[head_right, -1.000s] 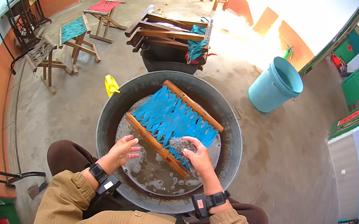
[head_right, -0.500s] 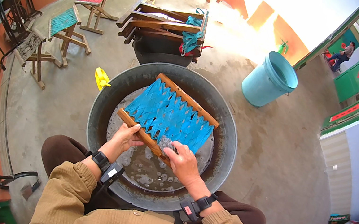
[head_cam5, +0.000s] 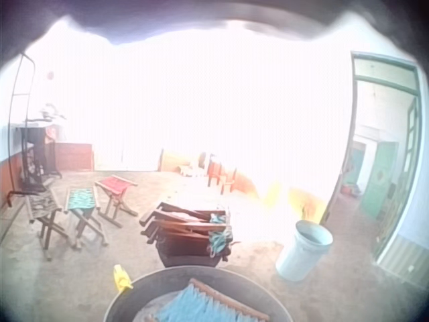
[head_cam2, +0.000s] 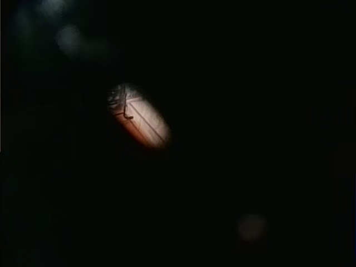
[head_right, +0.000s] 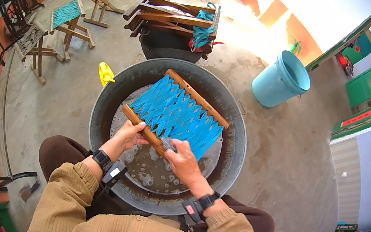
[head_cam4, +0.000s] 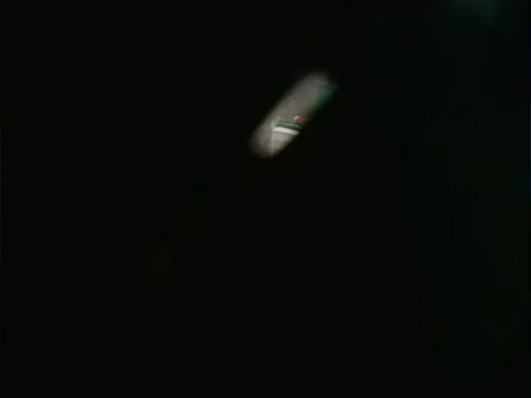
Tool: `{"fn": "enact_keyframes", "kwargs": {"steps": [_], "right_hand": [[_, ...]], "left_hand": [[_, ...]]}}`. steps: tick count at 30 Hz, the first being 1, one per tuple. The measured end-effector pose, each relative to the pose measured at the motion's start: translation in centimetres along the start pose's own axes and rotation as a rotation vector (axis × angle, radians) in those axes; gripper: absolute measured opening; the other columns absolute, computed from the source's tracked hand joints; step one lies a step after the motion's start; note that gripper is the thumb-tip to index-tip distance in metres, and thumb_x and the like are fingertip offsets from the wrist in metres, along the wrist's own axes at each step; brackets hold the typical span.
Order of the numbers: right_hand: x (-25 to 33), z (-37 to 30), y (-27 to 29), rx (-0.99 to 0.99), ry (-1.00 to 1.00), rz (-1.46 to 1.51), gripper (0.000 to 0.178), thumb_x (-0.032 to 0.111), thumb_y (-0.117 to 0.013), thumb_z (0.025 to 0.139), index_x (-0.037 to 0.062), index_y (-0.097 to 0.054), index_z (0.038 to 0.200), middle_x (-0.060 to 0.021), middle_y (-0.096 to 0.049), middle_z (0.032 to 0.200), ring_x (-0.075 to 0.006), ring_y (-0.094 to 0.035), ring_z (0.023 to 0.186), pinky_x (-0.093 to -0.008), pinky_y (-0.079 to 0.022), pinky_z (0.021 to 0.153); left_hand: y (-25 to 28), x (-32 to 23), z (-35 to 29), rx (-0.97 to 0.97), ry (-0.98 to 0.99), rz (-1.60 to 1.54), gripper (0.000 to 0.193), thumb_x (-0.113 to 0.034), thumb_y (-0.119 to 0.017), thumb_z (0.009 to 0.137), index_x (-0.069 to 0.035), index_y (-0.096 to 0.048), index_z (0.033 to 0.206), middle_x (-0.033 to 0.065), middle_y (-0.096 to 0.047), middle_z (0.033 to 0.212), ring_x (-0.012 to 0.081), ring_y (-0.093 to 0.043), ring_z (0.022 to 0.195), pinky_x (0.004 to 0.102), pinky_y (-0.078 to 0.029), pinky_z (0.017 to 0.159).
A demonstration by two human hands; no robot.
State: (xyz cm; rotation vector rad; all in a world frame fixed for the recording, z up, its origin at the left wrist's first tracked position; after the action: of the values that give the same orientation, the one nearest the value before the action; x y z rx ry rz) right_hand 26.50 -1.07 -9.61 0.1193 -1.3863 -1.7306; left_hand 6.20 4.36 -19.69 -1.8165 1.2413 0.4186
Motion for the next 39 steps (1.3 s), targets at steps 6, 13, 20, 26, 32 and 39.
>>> {"fn": "enact_keyframes", "kwargs": {"steps": [6, 13, 20, 26, 32, 39], "right_hand": [[0.1, -5.1, 4.1, 0.015, -0.058, 0.026, 0.014, 0.003, -0.077, 0.074, 0.0061, -0.064, 0.08, -0.0125, -0.052, 0.101, -0.0327, -0.054, 0.093, -0.0408, -0.047, 0.081], [0.6, 0.8, -0.2, 0.031, 0.007, -0.006, 0.046, 0.004, -0.078, 0.072, 0.0063, -0.061, 0.115, -0.0116, -0.054, 0.099, -0.0328, -0.053, 0.092, -0.042, -0.047, 0.08], [0.4, -4.0, 3.5, 0.06, -0.117, -0.017, 0.035, 0.002, -0.079, 0.071, 0.0114, -0.068, 0.103, -0.0162, -0.056, 0.121, -0.0366, -0.054, 0.105, -0.0427, -0.048, 0.091], [1.2, -2.9, 2.4, 0.073, 0.022, 0.029, 0.03, -0.002, -0.071, 0.071, 0.0122, -0.068, 0.097, -0.0128, -0.057, 0.114, -0.0343, -0.055, 0.099, -0.0406, -0.049, 0.085], [2.9, 4.0, -2.4, 0.112, 0.25, -0.104, 0.012, 0.007, -0.064, 0.072, 0.0126, -0.063, 0.083, -0.0058, -0.056, 0.106, -0.0261, -0.054, 0.093, -0.0359, -0.05, 0.078], [1.8, -2.8, 2.7, 0.371, 0.262, -0.044, 0.019, 0.004, -0.069, 0.066, 0.0128, -0.068, 0.083, -0.0021, -0.059, 0.108, -0.0248, -0.056, 0.094, -0.0354, -0.05, 0.081]], "left_hand": [[-0.2, 0.7, 0.2, -0.006, -0.02, -0.027, 0.04, -0.014, -0.054, 0.102, -0.01, -0.027, 0.132, 0.0196, -0.049, 0.129, 0.0443, -0.063, 0.108, 0.0615, -0.057, 0.083], [-0.1, 0.6, 0.1, -0.017, -0.041, -0.028, 0.039, -0.016, -0.057, 0.101, -0.011, -0.03, 0.129, 0.02, -0.051, 0.126, 0.0451, -0.064, 0.106, 0.0632, -0.056, 0.084], [0.1, 0.9, 0.4, 0.008, -0.033, -0.037, 0.044, -0.017, -0.057, 0.101, -0.012, -0.028, 0.133, 0.0194, -0.049, 0.13, 0.0459, -0.063, 0.109, 0.0631, -0.055, 0.085], [-0.1, 0.9, 0.1, 0.027, -0.04, -0.032, 0.048, -0.017, -0.056, 0.101, -0.012, -0.023, 0.136, 0.0198, -0.048, 0.131, 0.0439, -0.063, 0.107, 0.0578, -0.058, 0.081], [0.4, 1.0, 0.4, -0.021, -0.02, 0.012, 0.052, -0.018, -0.057, 0.101, -0.013, -0.021, 0.138, 0.0194, -0.048, 0.131, 0.0423, -0.064, 0.105, 0.0572, -0.059, 0.08], [-0.3, 0.5, -0.2, 0.052, -0.046, -0.008, 0.052, -0.017, -0.055, 0.102, -0.01, -0.02, 0.139, 0.0204, -0.046, 0.133, 0.0418, -0.065, 0.106, 0.0564, -0.06, 0.081]]}}
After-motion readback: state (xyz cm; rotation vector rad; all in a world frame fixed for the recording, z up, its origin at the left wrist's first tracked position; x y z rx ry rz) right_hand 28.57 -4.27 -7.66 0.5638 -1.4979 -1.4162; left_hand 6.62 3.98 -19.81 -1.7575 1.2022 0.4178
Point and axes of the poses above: each hand's wrist, its own z-axis towards the middle knuckle, its own y-axis out of the back of the hand, x = y × z, the point moved 5 cm from there along z, towards the middle knuckle
